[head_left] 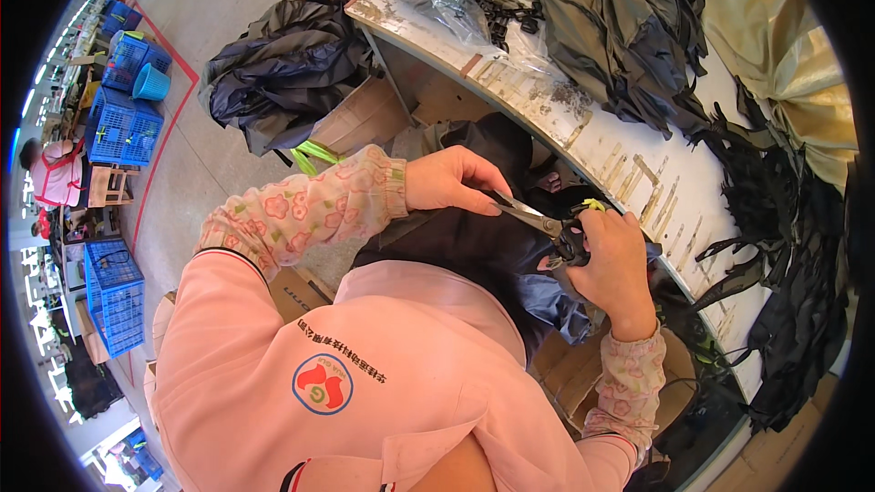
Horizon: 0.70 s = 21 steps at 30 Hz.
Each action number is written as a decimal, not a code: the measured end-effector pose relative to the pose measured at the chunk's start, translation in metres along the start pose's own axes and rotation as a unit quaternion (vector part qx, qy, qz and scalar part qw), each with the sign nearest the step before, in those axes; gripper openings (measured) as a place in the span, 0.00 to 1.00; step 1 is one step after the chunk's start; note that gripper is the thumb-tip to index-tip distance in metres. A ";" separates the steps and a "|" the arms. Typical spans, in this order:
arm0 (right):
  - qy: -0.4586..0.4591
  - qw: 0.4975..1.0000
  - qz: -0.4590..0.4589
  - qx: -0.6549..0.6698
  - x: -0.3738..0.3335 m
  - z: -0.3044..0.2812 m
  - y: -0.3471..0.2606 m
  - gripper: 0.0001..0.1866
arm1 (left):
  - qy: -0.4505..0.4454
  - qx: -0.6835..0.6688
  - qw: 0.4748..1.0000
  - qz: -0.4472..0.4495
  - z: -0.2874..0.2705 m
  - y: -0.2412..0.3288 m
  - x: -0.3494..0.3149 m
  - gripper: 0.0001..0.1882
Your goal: Trim excess fabric or strap material from a textile product using scissors.
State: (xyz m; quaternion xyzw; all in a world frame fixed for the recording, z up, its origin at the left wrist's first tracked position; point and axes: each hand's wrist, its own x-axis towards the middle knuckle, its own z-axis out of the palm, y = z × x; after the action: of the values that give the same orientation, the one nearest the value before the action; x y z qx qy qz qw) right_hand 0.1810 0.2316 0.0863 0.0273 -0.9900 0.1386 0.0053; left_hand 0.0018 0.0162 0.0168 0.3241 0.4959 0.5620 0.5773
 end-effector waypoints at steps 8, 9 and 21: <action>-0.021 0.999 0.021 0.036 -0.009 0.006 0.005 0.19 | 0.005 0.010 1.000 -0.008 0.003 0.002 -0.003 0.12; -0.038 0.998 0.026 0.035 -0.010 0.007 0.005 0.19 | 0.008 0.009 1.000 -0.007 0.003 0.001 -0.003 0.12; 0.105 0.975 0.168 0.104 -0.034 0.009 0.036 0.16 | 0.316 0.283 0.905 0.031 -0.116 0.085 -0.112 0.12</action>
State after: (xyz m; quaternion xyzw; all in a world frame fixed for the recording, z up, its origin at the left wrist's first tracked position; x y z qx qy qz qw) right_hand 0.2130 0.2658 0.0672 -0.1542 -0.9544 0.2418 0.0832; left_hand -0.1209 -0.0999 0.0844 0.2945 0.7800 0.4886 0.2572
